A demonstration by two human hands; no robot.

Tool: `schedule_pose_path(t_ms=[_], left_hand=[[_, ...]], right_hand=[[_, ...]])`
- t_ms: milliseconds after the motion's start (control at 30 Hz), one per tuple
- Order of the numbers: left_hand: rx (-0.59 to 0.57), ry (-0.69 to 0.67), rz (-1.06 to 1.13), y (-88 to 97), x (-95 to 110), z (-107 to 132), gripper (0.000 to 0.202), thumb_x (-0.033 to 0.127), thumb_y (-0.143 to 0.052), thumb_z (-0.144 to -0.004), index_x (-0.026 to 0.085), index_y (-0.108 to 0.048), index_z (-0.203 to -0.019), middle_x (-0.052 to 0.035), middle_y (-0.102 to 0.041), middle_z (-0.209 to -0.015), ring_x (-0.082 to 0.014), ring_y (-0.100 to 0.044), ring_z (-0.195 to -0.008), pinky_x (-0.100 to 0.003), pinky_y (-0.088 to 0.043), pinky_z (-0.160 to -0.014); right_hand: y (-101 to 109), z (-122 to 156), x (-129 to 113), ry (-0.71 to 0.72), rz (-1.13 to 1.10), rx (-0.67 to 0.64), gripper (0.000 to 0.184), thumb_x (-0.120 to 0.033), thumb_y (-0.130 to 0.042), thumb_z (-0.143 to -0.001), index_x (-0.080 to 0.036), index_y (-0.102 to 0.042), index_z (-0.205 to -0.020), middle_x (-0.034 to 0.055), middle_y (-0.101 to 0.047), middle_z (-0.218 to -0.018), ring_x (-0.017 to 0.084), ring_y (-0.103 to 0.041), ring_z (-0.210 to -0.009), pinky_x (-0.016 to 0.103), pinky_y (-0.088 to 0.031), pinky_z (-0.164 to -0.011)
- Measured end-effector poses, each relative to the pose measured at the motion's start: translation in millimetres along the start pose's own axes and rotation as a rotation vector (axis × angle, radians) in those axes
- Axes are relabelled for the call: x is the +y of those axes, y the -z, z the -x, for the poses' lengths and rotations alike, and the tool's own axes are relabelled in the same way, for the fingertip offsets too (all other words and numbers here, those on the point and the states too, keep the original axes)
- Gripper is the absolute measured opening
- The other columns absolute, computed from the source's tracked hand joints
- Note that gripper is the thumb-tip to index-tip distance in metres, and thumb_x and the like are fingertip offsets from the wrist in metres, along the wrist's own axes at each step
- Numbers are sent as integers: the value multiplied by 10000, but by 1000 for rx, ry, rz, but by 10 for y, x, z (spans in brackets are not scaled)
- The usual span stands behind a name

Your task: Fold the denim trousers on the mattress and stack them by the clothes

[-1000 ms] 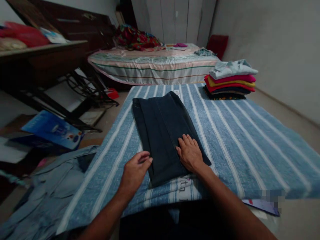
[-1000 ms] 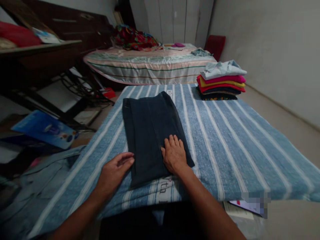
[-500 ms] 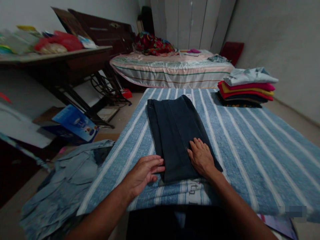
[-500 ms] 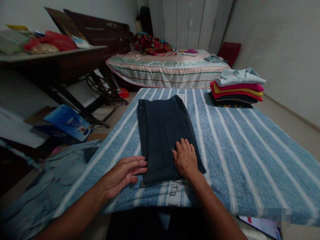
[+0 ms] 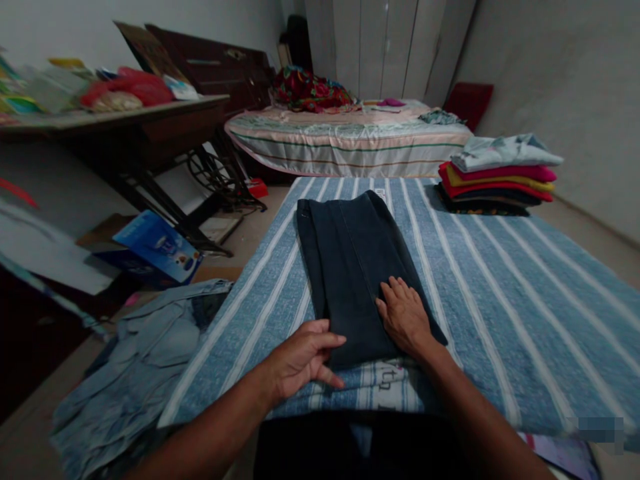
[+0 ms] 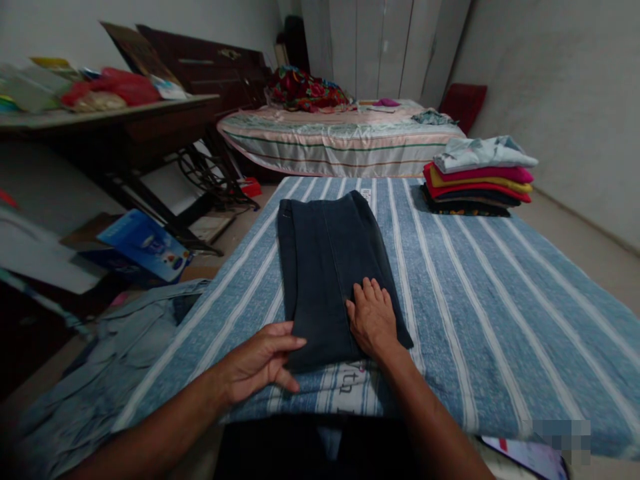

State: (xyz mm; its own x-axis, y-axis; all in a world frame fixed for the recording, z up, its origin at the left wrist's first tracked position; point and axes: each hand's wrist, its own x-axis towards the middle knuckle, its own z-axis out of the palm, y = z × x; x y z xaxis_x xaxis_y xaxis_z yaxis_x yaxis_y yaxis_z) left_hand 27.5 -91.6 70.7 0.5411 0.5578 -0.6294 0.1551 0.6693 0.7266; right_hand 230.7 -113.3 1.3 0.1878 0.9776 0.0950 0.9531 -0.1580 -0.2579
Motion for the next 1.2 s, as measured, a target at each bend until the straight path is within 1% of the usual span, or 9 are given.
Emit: schedule_pose_path(t_ms=[67, 167, 300, 433, 533, 667, 800, 1033, 1200], left_hand=[[1, -25, -64, 7, -94, 20, 471, 293, -724, -647, 144, -517, -1042, -55, -559, -881, -177, -566, -748, -261, -541, -464], [122, -89, -135, 20, -266, 22, 507, 341, -696, -679, 141, -501, -1102, -68, -570, -877, -192, -576, -775, -217, -513, -429], [231, -138, -243, 17, -403, 17, 495, 396, -630, -734, 137, -471, -1124, -77, -601, -895, -175, -598, -678, -213, -486, -391], [225, -160, -276, 3, -399, 35, 506, 434, -610, -737, 151, -473, -1134, -99, -627, -977, -178, -622, -661, -201, -464, -389], [259, -142, -235, -3, -390, 47, 530, 454, -602, -732, 146, -489, -1148, -107, -629, -970, -186, -611, -667, -216, -465, -400], [261, -130, -171, -35, -391, 73, 529, 468, -607, -720, 135, -514, -1120, -85, -617, -863, -204, -581, -740, -226, -480, -445], [256, -167, -151, -75, -365, 123, 522, 490, -610, -720, 144, -511, -1098, -76, -611, -866, -181, -577, -710, -222, -471, -471], [337, -146, -396, 82, -362, 103, 495, 434, -622, -638, 186, -469, -1037, 47, -547, -609, -111, -469, -412, -228, -385, -404], [379, -217, -490, 134, -402, 69, 562, 359, -608, -653, 181, -455, -1163, 57, -535, -588, -141, -512, -520, -228, -384, -477]], right_hand=[[0, 2, -2, 5, 3, -3, 491, -357, -295, -936, -119, -444, -1339, 137, -381, -1430, 281, -279, -1341, 432, -227, -1069], [-21, 2, 1, 13, 13, -4, 491, -365, -294, -937, -126, -444, -1340, 136, -377, -1433, 286, -276, -1343, 436, -226, -1068], [-50, -16, 14, 29, 22, 1, 497, -377, -310, -935, -127, -439, -1345, 140, -369, -1437, 292, -271, -1346, 447, -232, -1066], [8, 22, -24, 41, -1, 31, 492, -370, -332, -929, -119, -450, -1336, 152, -379, -1429, 288, -287, -1341, 460, -249, -1065], [53, 153, -89, 165, -43, 59, 495, -372, -389, -910, -144, -439, -1346, 134, -353, -1447, 267, -257, -1357, 470, -232, -1084], [42, 346, -150, 363, -123, -11, 559, -472, -447, -880, -183, -428, -1358, 109, -316, -1468, 252, -240, -1366, 457, -242, -1095], [48, 422, -149, 385, -148, -37, 591, -518, -437, -878, -188, -414, -1368, 113, -304, -1472, 254, -250, -1361, 453, -266, -1089], [26, 696, -52, 428, -65, 148, 589, -429, -569, -824, -208, -431, -1351, 109, -369, -1442, 263, -283, -1347, 464, -327, -1060], [-45, 783, 1, 421, -44, 219, 530, -357, -580, -817, -210, -470, -1315, 100, -441, -1396, 253, -356, -1310, 445, -364, -1034]])
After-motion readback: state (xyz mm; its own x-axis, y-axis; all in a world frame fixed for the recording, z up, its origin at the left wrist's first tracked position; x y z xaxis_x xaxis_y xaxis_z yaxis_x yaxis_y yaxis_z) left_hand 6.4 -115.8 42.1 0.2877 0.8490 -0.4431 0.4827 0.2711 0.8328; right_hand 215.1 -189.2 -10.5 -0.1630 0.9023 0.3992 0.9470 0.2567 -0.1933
